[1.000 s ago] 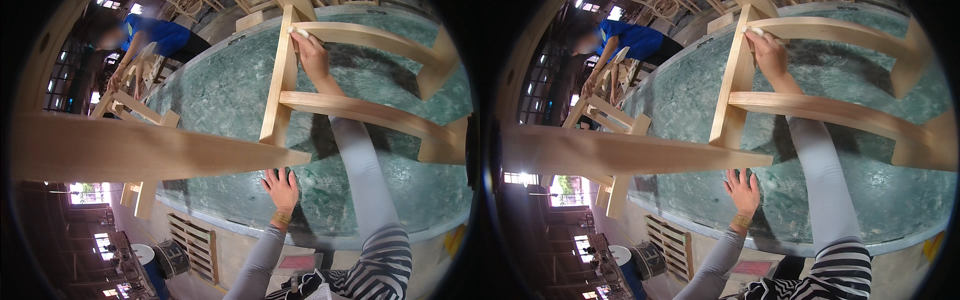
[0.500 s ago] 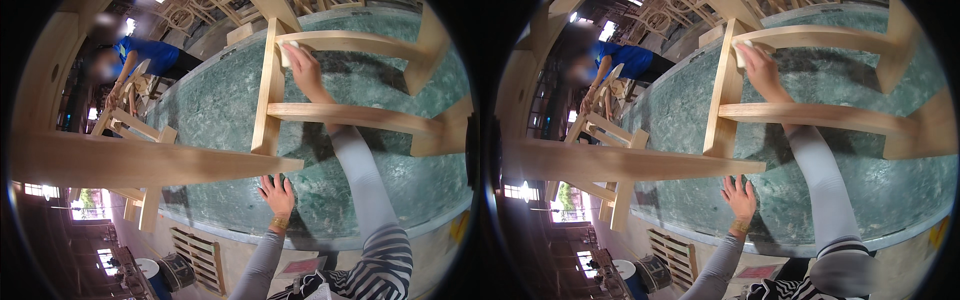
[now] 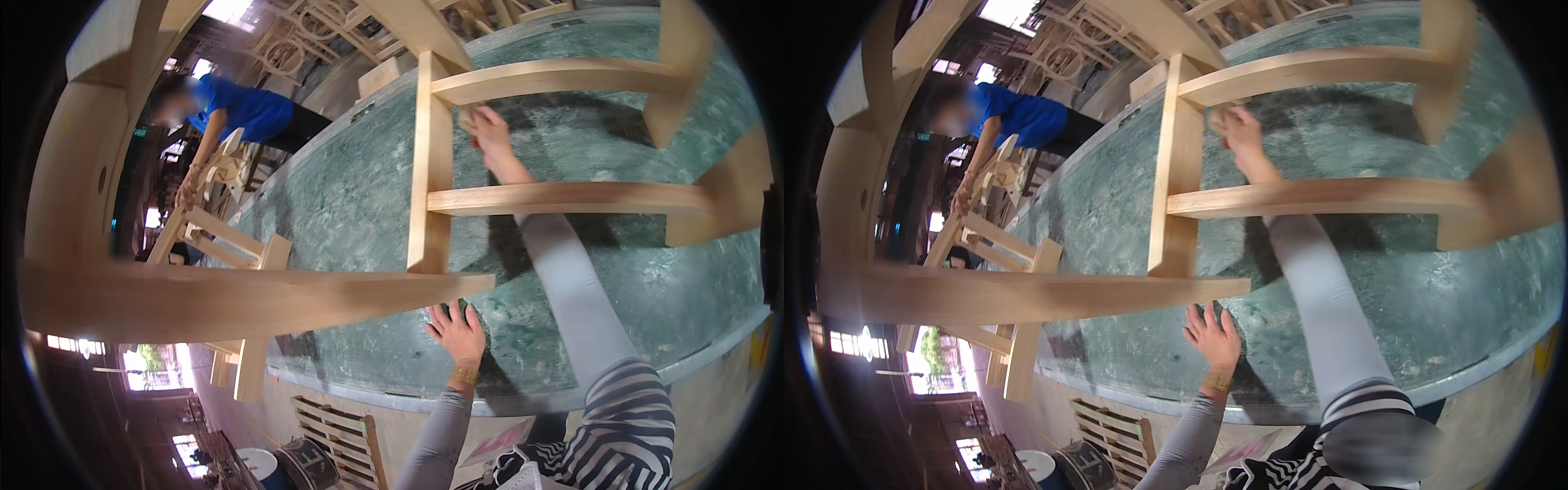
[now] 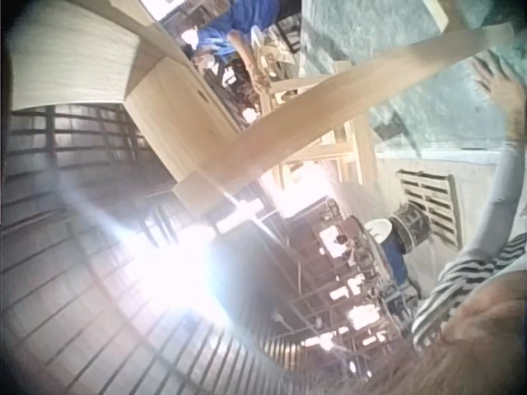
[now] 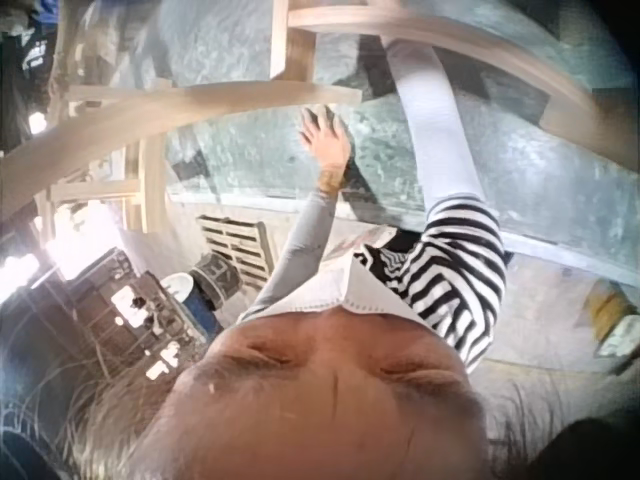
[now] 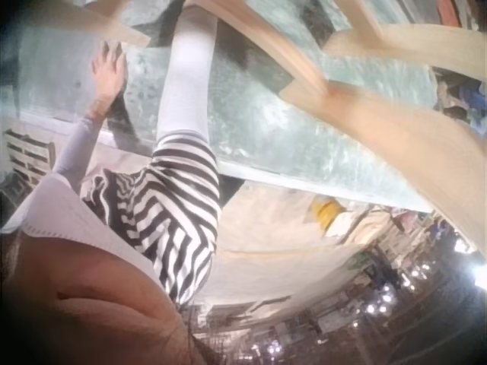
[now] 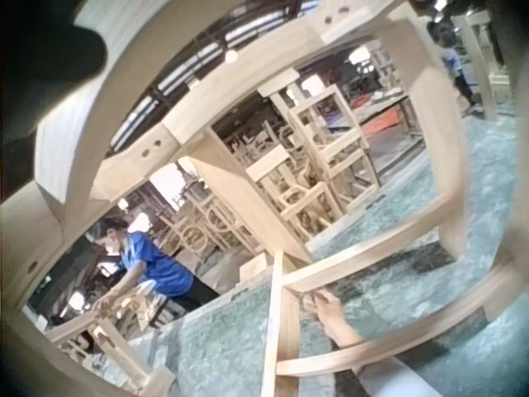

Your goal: The person sands the wooden frame of a chair using a sanding block. They systematically rub the block along the edges and surfaces of the chair legs and seat frame, frequently repositioning the chair to access different angles. The task involves repetitive manual sanding to smooth the wood.

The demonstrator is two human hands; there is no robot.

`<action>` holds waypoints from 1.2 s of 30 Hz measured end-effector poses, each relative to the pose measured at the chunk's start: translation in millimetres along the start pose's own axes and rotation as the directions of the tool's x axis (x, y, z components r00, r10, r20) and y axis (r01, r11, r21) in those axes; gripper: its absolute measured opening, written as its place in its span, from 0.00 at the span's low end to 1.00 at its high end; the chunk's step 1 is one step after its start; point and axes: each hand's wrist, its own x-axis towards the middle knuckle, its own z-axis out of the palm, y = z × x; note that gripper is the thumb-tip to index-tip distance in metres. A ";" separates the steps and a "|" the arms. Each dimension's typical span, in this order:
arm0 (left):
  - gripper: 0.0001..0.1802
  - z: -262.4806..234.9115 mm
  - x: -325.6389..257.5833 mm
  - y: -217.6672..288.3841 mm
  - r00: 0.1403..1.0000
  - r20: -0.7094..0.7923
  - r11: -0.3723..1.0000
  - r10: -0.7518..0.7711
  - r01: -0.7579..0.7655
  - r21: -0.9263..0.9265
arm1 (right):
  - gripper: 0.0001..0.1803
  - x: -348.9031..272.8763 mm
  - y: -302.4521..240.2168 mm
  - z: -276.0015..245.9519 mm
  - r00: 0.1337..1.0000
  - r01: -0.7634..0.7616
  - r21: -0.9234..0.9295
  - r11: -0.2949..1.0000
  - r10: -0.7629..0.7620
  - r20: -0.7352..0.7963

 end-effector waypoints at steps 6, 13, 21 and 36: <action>0.25 7.7 1.0 28.3 0.998 -0.005 0.997 0.059 -0.059 -0.051 | 0.14 -16.0 -7.6 -32.2 0.850 0.527 -0.249 0.812 -0.502 0.161; 0.25 -4.6 -1.3 12.5 0.999 -0.033 0.999 0.017 -0.018 -0.031 | 0.14 -178.4 -24.0 -113.8 0.926 0.338 -0.601 0.724 -0.140 0.351; 0.23 -25.6 -3.0 30.8 0.989 -0.128 0.995 0.072 -0.062 0.076 | 0.10 -372.2 -76.0 -245.4 0.995 0.067 -0.750 0.658 0.011 0.099; 0.26 -66.7 -161.6 90.8 0.786 -0.393 0.830 0.477 -0.550 -0.091 | 0.11 -574.6 -177.9 -422.3 0.938 -0.344 -0.925 0.161 0.019 -0.345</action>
